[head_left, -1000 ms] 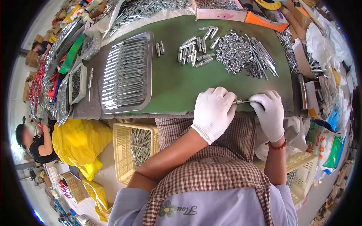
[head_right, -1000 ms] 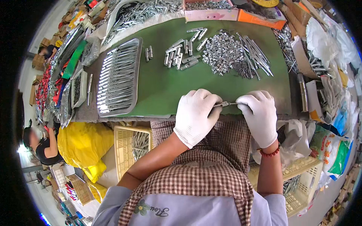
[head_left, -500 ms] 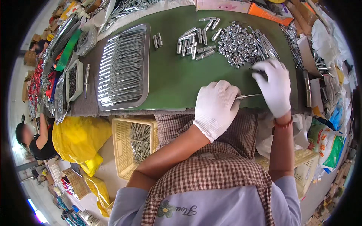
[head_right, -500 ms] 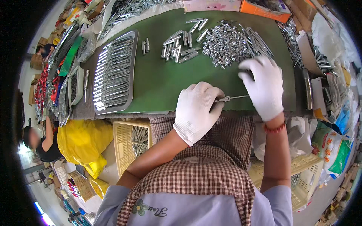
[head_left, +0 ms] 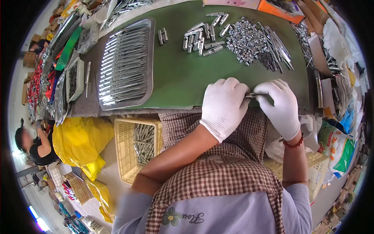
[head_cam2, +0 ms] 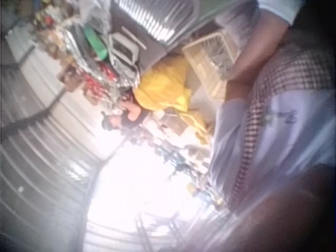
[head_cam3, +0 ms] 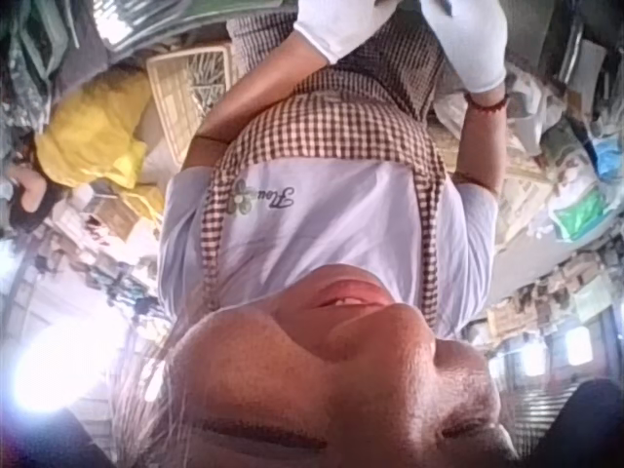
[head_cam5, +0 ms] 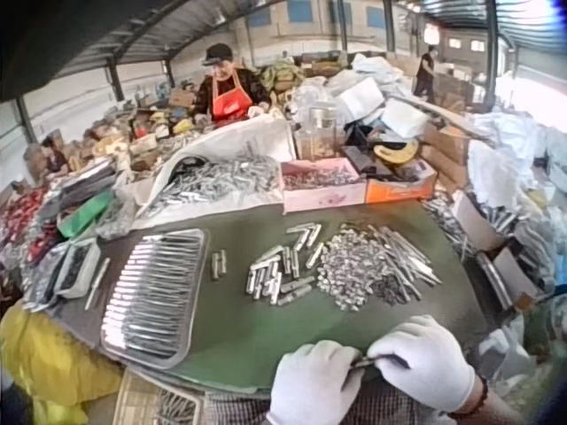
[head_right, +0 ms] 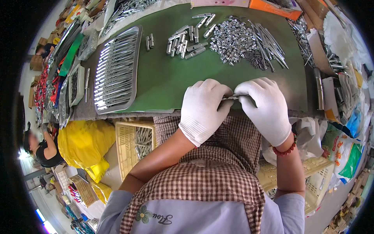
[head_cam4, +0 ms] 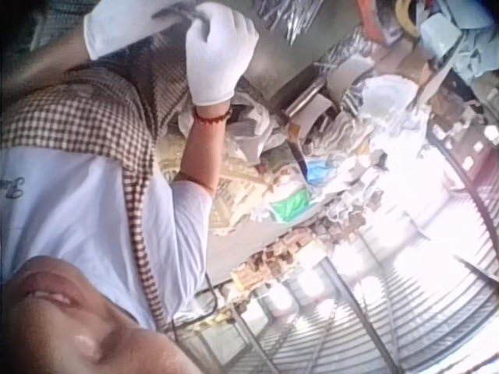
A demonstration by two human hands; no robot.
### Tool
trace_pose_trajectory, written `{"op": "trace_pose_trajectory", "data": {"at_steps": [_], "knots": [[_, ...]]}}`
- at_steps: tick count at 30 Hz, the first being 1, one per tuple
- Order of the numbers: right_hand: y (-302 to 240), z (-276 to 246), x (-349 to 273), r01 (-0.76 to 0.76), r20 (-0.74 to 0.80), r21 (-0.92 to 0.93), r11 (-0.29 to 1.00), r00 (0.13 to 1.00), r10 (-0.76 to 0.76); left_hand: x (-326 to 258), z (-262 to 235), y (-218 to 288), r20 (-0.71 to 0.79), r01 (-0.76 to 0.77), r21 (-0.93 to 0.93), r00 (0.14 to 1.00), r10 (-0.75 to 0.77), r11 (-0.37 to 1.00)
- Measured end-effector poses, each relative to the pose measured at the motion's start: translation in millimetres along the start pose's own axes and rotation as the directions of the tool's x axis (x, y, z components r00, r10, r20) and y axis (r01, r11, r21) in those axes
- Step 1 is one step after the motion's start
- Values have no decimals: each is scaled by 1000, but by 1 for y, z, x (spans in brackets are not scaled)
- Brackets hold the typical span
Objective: Assembling small metal hardware components at a workbench.
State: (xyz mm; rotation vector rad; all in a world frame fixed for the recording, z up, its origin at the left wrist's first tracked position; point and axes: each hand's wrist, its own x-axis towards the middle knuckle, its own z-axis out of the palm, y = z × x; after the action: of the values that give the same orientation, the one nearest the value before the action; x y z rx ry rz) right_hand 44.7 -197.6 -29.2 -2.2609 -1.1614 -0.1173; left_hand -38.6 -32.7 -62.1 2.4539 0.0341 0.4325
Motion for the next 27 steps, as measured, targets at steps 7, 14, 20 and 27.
{"op": "trace_pose_trajectory", "data": {"at_steps": [7,14,20,27], "knots": [[-3,-2,9,102,94,-105,989,991,-92,-2,3,-1,-48,-47,1,998,47,999],[-14,-3,4,278,183,-291,915,955,-232,-1,1,0,-33,-53,32,998,54,998],[7,-10,-26,0,-135,-460,888,988,-70,-2,2,-2,-67,-60,-13,996,59,998],[132,-61,-71,-603,-398,-615,508,793,460,-1,2,1,-34,-16,9,999,16,1000]]}}
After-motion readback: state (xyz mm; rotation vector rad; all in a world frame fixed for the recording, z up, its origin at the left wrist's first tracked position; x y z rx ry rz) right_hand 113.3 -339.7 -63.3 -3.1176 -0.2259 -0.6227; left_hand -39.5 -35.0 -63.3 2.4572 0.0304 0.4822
